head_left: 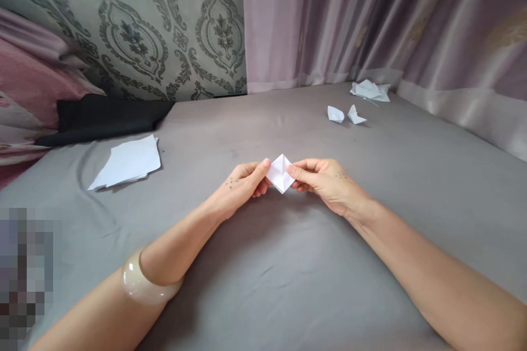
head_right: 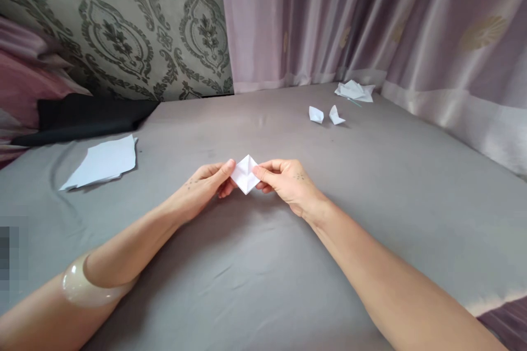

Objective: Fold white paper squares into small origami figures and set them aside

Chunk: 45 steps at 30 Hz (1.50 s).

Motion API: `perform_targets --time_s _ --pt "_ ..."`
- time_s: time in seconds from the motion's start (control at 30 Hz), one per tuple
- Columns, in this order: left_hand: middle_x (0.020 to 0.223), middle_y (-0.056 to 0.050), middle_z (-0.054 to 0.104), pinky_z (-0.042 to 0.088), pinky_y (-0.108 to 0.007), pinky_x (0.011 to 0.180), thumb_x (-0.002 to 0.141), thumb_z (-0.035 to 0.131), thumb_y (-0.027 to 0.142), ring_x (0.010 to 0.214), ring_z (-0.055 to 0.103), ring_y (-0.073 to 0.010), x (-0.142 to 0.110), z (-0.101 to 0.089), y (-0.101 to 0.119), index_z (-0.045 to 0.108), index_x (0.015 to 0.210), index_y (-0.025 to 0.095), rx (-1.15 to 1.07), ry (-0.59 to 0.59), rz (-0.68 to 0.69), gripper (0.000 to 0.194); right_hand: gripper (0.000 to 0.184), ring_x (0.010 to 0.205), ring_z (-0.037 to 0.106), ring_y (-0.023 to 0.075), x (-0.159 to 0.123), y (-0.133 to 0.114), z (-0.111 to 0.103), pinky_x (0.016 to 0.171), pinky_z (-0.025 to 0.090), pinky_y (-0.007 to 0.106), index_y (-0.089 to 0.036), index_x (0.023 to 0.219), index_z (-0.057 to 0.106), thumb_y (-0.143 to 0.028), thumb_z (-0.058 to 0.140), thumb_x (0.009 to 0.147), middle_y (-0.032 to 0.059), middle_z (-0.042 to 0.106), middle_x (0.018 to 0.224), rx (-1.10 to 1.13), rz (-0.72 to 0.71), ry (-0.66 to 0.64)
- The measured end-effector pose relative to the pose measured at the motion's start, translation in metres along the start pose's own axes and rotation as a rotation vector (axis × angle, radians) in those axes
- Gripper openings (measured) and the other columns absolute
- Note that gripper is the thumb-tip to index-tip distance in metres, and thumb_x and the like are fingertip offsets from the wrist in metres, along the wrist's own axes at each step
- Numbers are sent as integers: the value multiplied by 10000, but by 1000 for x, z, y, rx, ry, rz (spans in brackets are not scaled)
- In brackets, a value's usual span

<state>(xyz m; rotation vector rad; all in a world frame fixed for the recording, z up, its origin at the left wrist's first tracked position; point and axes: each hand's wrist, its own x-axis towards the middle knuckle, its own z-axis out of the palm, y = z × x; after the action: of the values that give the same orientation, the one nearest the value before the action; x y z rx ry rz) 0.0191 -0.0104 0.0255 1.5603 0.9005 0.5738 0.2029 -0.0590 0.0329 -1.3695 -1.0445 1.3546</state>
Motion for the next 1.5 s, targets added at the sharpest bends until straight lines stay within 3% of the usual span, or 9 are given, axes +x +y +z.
perform_targets --time_s 0.2,0.33,0.53,0.8,1.0,1.07,1.17,1.3,1.5 --pt "539 39 375 203 -225 480 852 474 463 496 297 -91 3 -7 -4 482 624 179 355 142 59 365 194 632 584 104 7 8 1 618 472 233 -182 828 735 -355 689 755 24 671 690 -123 12 24" --pt "509 42 321 180 -245 494 851 474 403 489 267 -98 3 -9 -7 405 568 189 506 219 118 362 209 694 622 145 17 15 5 658 467 267 -225 897 745 -357 613 803 28 715 796 -364 -135 86" --pt "532 27 392 190 -255 529 875 435 390 497 294 -112 12 -18 -18 383 576 197 690 287 158 360 200 817 632 187 34 17 18 755 445 305 -220 832 738 -309 560 818 38 720 884 -681 -334 203" --pt "586 -13 491 195 -266 538 896 416 401 518 385 -135 13 -24 -20 441 611 201 757 324 119 350 193 760 617 178 52 13 20 718 427 300 -221 834 710 -325 548 824 32 705 832 -850 -295 108" --pt "758 -46 583 313 -259 573 890 458 319 715 523 -182 9 -21 -22 523 759 195 877 360 80 192 218 700 600 167 50 22 22 670 438 295 -217 994 642 -322 602 807 8 667 776 -855 -302 183" --pt "825 -53 589 386 -271 636 871 483 252 791 538 -195 10 -22 -26 540 880 188 866 379 141 86 198 718 598 167 49 24 22 678 447 300 -210 985 634 -300 609 811 24 654 841 -899 -351 194" --pt "910 -67 582 445 -279 716 856 433 129 845 547 -181 8 -23 -29 546 985 178 780 315 296 179 163 791 599 163 47 25 21 722 470 300 -205 994 633 -240 572 847 59 615 999 -918 -476 137" --pt "936 -78 584 468 -264 728 791 409 39 826 559 -162 1 -22 -23 598 909 169 727 172 373 258 275 942 562 176 42 25 17 829 476 306 -226 1032 641 -99 440 893 53 620 1021 -926 -671 -88" --pt "968 -88 610 486 -301 785 822 533 144 879 569 -187 -2 -25 -22 613 941 159 778 138 397 145 383 1002 527 220 30 23 14 858 479 366 -213 1138 616 -46 394 875 88 610 1081 -1128 -753 -194"
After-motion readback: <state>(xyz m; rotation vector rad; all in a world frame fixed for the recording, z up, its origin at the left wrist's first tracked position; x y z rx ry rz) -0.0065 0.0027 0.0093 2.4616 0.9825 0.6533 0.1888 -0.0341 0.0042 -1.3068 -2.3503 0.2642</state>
